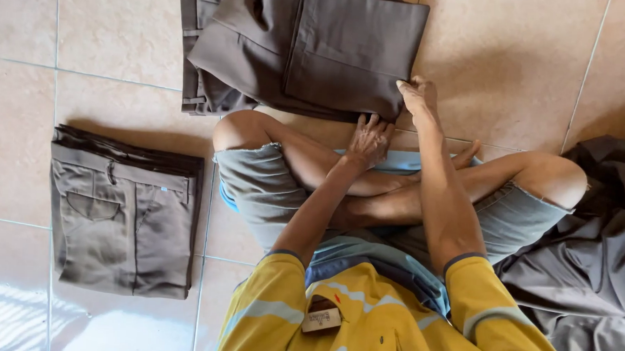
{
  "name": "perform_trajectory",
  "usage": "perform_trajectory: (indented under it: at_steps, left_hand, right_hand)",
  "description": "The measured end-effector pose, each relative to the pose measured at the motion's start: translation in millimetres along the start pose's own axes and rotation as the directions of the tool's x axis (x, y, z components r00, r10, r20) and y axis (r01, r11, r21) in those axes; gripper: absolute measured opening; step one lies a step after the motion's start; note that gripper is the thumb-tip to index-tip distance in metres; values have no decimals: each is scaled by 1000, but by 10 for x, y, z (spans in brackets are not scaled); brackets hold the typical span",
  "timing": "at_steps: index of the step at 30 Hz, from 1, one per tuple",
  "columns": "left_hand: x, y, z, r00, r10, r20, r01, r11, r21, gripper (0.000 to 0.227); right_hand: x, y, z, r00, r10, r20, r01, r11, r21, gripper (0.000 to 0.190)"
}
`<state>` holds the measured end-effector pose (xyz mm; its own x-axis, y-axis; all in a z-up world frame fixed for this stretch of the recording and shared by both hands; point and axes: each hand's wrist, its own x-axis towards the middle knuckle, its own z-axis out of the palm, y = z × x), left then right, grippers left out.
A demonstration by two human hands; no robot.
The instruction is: The person is sitting on the floor, smoothing out and folding brown trousers into neat stacks.
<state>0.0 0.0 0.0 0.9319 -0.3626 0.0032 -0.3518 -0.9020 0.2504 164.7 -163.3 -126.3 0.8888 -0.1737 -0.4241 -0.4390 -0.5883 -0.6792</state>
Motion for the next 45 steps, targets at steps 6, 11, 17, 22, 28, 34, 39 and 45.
perform_trajectory:
  at_steps: [6,11,17,22,28,34,39,45]
  left_hand:
    - [12,36,-264,998,32,56,-26,994,-103,45]
    - [13,7,75,991,116,-70,-126,979,-163,32]
    - [137,-84,662,937,101,-335,-161,975,-155,41]
    - [52,-173,33,870,-257,-420,254,965,-65,56]
    - [111,-189,14,819,-495,-291,476,869,-138,67]
    - [244,-514,-102,672,-658,-341,639,747,-183,88]
    - [293,-808,37,634,-740,-224,707,672,-220,105]
    - [287,-1005,-72,672,-723,-160,702,691,-171,102]
  right_hand:
    - [475,1017,-705,635,-610,-475,296,759,-580,23]
    - [-220,-340,-2336,876,104,-472,-316,862,-396,66]
    - [-59,-65,-1825,888,-409,-209,196,749,-633,31]
    - [-793,-577,-1224,921,-388,-39,267,700,-662,46]
    - [-943,-588,-766,848,-529,-11,289,479,-829,57]
    - [-759,-395,-658,827,-562,-9,318,482,-817,48]
    - [-1078,-718,-921,915,-399,62,307,587,-750,66]
    - [-1041,-799,-755,914,-403,47,309,617,-724,65]
